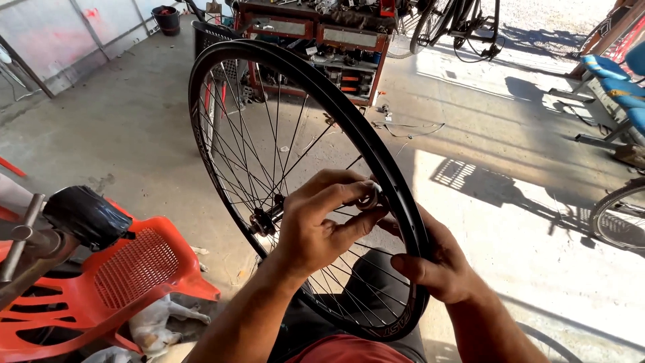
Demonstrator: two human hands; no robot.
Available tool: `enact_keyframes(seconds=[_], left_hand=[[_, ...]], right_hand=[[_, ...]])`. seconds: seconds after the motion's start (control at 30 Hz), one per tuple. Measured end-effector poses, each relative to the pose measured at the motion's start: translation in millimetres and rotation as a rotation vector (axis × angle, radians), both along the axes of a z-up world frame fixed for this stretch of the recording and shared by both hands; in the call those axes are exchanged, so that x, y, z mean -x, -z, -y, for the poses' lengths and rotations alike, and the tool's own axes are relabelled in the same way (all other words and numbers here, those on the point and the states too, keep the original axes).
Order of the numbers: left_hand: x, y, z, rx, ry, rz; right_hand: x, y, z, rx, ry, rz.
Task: Repairing a bicycle wheel by inspecting and positioning a small metal component on the rim
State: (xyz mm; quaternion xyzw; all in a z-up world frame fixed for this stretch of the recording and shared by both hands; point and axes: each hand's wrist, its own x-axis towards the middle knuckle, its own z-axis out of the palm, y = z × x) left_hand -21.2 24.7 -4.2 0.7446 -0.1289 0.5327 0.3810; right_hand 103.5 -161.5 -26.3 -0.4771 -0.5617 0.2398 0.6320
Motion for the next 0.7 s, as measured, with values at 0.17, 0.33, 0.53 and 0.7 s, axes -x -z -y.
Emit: enact_keyframes(seconds=[0.17,0.33,0.53,0.7], left_hand=[[-1,19,7,-0.146,-0.110,0.054],[-5,27,14,-0.084,-0.107,0.136],[-11,19,10,0.301,0.082,-0.046],[-9,-11,-4,0.493,0.638,-0.522]], right_hand=[[14,-43,-10,0.058,-0.093,0.056],[8,-29,-11,0.062,-0.059,0.017],[27,-39,-15,0.001,0.068,0.081],[33,-36,-12,-0.043,0.080,-0.074]])
